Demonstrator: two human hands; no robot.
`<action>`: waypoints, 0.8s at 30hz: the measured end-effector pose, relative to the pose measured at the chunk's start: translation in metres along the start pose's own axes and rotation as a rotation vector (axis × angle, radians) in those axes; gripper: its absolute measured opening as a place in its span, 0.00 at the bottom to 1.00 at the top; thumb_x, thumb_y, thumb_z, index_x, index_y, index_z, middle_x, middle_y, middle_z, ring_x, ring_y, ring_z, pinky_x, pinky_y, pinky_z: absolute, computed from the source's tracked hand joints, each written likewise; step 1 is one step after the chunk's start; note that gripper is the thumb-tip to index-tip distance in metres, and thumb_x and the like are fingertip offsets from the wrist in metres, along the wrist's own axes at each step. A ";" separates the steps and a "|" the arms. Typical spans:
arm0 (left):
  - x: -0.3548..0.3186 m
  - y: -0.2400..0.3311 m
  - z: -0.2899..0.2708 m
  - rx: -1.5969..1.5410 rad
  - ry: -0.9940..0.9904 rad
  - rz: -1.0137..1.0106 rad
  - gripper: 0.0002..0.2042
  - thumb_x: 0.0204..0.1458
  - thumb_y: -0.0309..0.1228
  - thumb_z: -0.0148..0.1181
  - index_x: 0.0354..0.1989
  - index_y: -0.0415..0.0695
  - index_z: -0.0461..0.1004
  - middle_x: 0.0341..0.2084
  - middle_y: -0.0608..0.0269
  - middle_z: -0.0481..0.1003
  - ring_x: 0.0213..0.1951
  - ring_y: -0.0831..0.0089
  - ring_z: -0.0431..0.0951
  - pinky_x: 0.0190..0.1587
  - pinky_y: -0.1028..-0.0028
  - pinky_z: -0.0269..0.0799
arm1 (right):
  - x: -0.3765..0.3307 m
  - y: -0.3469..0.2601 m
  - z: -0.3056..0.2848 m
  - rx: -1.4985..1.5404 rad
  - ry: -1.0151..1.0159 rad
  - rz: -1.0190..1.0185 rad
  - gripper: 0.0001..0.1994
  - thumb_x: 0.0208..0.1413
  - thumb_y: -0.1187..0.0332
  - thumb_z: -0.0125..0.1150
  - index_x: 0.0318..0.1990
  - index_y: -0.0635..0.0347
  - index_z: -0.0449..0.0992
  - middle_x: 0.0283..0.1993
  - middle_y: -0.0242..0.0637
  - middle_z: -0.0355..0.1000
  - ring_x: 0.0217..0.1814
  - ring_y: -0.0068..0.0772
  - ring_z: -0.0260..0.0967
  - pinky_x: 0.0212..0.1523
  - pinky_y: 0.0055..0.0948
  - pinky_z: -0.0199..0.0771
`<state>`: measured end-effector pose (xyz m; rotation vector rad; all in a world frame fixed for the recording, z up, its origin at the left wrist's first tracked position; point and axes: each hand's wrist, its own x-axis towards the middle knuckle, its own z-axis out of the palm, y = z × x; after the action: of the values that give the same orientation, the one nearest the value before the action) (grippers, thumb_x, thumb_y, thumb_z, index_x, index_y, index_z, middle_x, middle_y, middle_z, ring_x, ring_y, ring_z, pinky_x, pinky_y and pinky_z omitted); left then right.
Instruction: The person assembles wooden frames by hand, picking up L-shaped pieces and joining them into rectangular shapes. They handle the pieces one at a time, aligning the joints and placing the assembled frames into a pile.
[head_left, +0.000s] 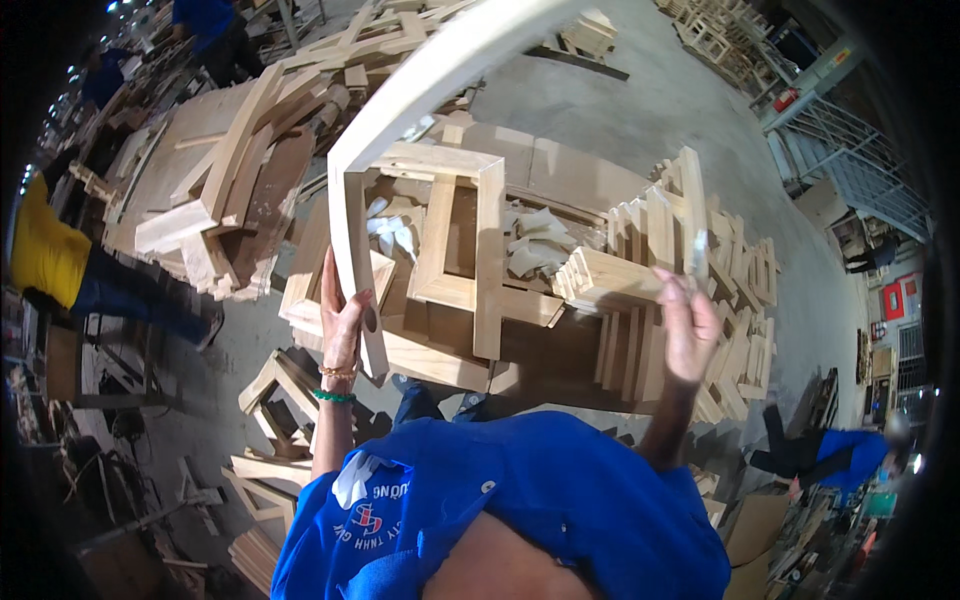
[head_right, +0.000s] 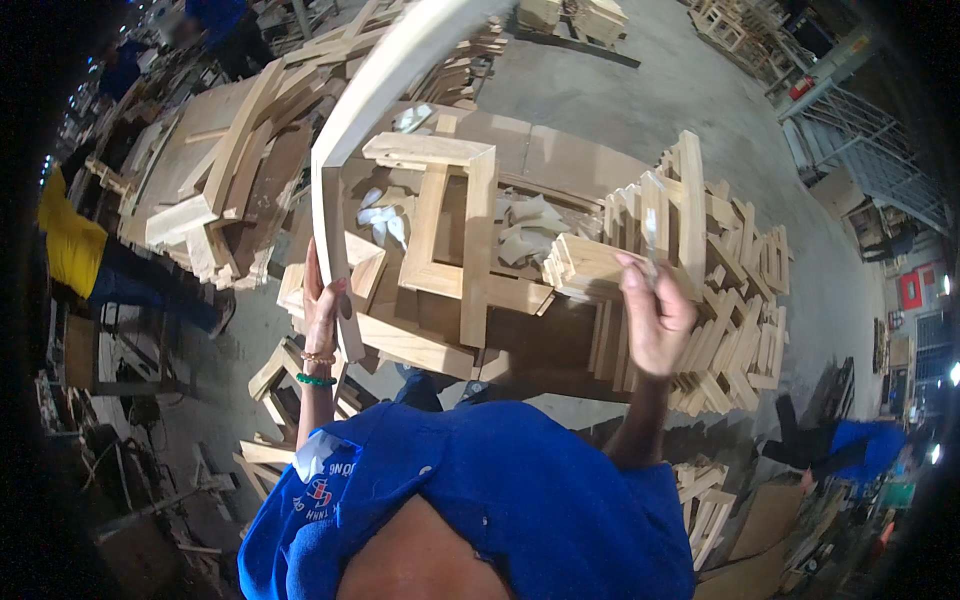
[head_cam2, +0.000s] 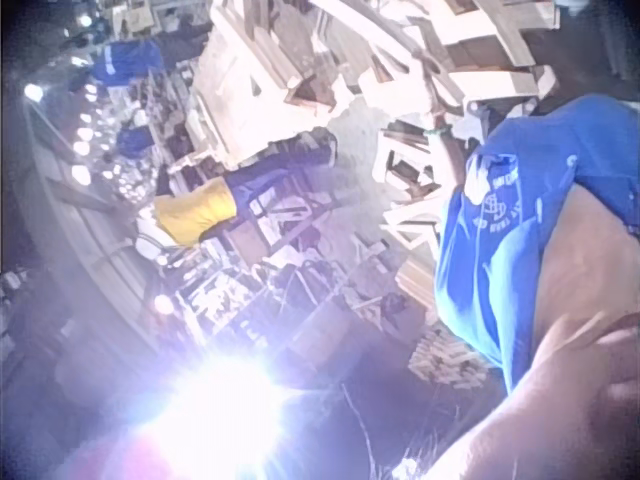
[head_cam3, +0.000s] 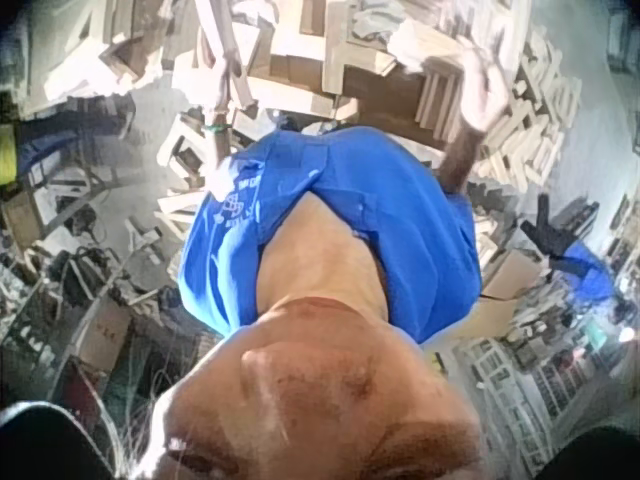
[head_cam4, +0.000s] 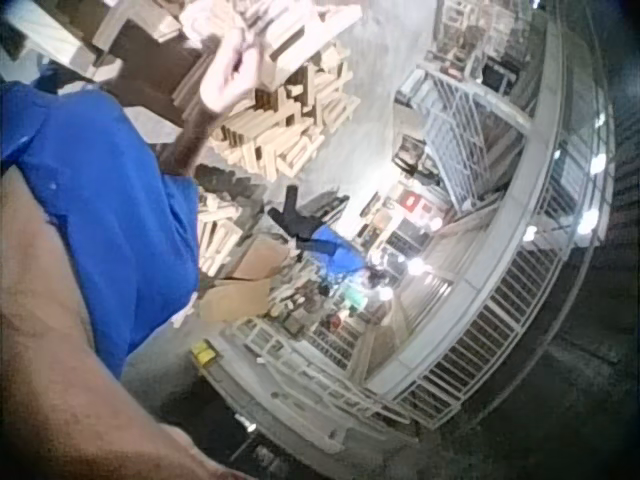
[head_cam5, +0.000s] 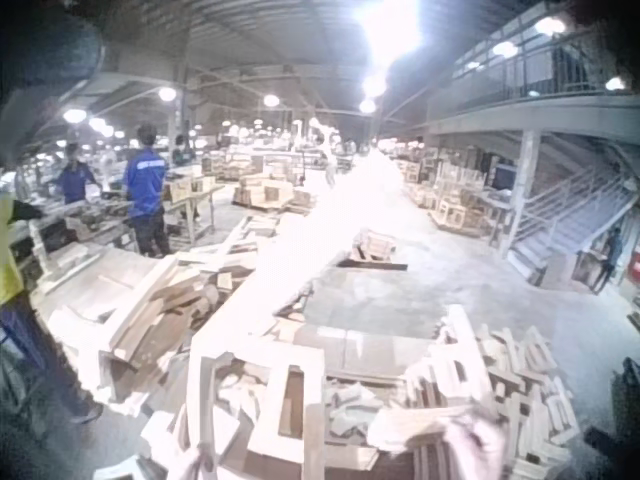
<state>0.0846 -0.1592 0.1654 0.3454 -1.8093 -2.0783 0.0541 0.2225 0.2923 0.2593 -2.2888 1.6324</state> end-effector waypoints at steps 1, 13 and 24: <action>-0.002 -0.011 -0.007 -0.048 0.030 0.080 0.40 0.41 0.25 0.59 0.66 0.43 0.49 0.55 0.57 0.64 0.46 0.71 0.71 0.48 0.73 0.68 | 0.003 -0.006 -0.005 -0.037 -0.048 -0.039 0.10 0.59 0.70 0.55 0.45 0.65 0.77 0.33 0.28 0.70 0.34 0.15 0.62 0.36 0.17 0.63; -0.012 -0.115 0.068 0.346 0.248 -0.326 0.36 0.35 0.43 0.71 0.49 0.32 0.64 0.40 0.45 0.75 0.43 0.58 0.76 0.49 0.66 0.69 | -0.039 0.077 0.107 0.221 -0.416 0.490 0.13 0.58 0.64 0.55 0.47 0.59 0.77 0.31 0.24 0.74 0.23 0.08 0.55 0.22 0.12 0.52; -0.016 -0.146 0.086 0.052 0.439 -0.384 0.36 0.38 0.37 0.74 0.50 0.32 0.59 0.41 0.50 0.71 0.42 0.66 0.73 0.46 0.69 0.70 | -0.097 0.146 0.178 0.549 -0.594 1.067 0.15 0.53 0.60 0.63 0.45 0.56 0.72 0.20 0.18 0.56 0.13 0.09 0.46 0.12 0.15 0.41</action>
<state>0.0479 -0.0585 0.0334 1.1430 -1.6191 -1.9785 0.0697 0.0993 0.0752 -0.5522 -2.4730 3.0531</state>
